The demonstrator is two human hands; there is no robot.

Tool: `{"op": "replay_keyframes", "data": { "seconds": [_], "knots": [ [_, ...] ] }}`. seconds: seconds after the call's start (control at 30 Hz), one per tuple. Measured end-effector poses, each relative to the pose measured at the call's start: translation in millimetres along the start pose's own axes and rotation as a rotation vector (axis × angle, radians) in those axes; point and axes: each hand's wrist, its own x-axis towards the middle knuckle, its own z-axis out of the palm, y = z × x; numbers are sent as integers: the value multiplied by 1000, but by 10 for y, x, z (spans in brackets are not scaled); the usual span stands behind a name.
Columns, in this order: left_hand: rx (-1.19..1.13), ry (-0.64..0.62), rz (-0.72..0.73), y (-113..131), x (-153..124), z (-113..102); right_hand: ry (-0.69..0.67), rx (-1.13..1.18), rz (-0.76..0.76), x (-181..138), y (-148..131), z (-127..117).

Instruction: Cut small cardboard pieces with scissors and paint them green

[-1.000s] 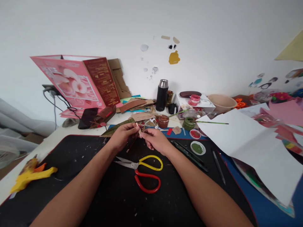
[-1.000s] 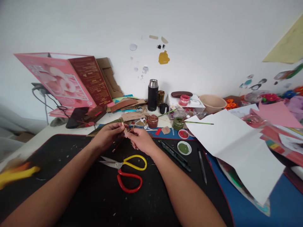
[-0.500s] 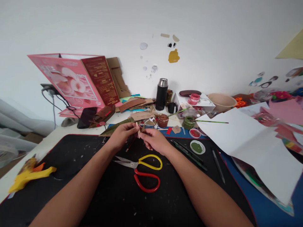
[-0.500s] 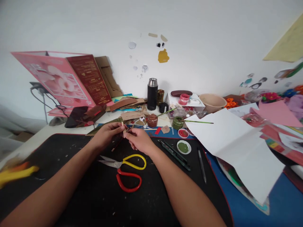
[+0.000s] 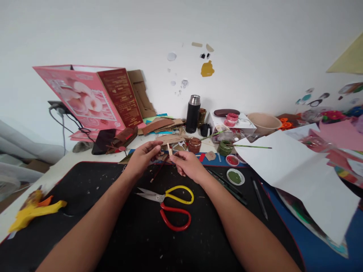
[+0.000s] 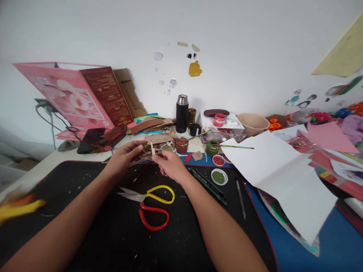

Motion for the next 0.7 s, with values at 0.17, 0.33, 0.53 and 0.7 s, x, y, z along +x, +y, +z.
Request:
{"op": "replay_keyframes", "data": {
  "seconds": [0.17,0.33,0.53,0.7],
  "knots": [
    [181,82,78,-8,30,-70,139,-641,-73,-18,-78,-98],
    [328,79,154,-5,11,-72,91,-1042,-73,-57,-85,-34],
    [355,111,194,28,-2,-95,72,-1141,-63,-55,-66,-25],
    [344,169,177,61,17,-171,71,-1177,-38,-54,-93,-25]
  ]
}}
